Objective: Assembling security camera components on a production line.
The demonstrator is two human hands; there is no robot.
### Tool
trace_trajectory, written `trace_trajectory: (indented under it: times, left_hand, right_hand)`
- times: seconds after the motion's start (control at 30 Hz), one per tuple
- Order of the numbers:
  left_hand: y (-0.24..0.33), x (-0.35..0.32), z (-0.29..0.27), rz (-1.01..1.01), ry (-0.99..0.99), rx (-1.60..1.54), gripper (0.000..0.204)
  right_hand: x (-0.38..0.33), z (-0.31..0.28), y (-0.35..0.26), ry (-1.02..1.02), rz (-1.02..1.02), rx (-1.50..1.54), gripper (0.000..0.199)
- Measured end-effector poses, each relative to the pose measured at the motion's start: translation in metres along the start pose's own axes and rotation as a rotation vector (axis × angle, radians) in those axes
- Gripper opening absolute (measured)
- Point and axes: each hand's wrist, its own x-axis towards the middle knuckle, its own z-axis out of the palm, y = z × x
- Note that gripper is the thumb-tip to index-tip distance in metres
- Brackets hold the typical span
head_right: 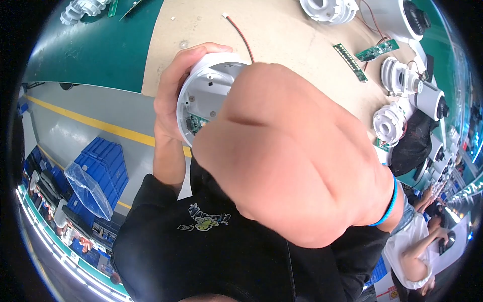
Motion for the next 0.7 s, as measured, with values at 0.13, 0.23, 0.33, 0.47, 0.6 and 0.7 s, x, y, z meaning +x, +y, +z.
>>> trace_trajectory:
  times: [0.13, 0.23, 0.33, 0.47, 0.6, 0.7]
  left_hand:
    - [0.002, 0.003, -0.001, 0.000, -0.015, -0.010, 0.096]
    - [0.002, 0.001, -0.001, -0.007, -0.013, -0.001, 0.096]
    - [-0.001, 0.000, -0.001, 0.001, -0.005, -0.008, 0.095]
    - [0.005, -0.004, 0.004, -0.054, 0.024, -0.022, 0.095]
    - [0.017, 0.010, -0.003, -0.044, -0.053, 0.144, 0.094]
    - [0.007, -0.004, 0.006, -0.120, 0.068, -0.072, 0.093]
  right_hand:
    - [0.000, 0.002, -0.002, 0.034, 0.009, -0.040, 0.037]
    - [-0.002, 0.004, -0.003, 0.041, 0.014, -0.068, 0.037]
    - [-0.002, 0.004, -0.003, 0.024, 0.007, -0.100, 0.036]
    - [0.007, -0.003, -0.005, -0.082, -0.029, -0.114, 0.035]
    - [0.017, -0.012, -0.007, -0.186, -0.056, -0.133, 0.033]
    - [0.023, -0.016, -0.008, -0.266, -0.083, -0.141, 0.032]
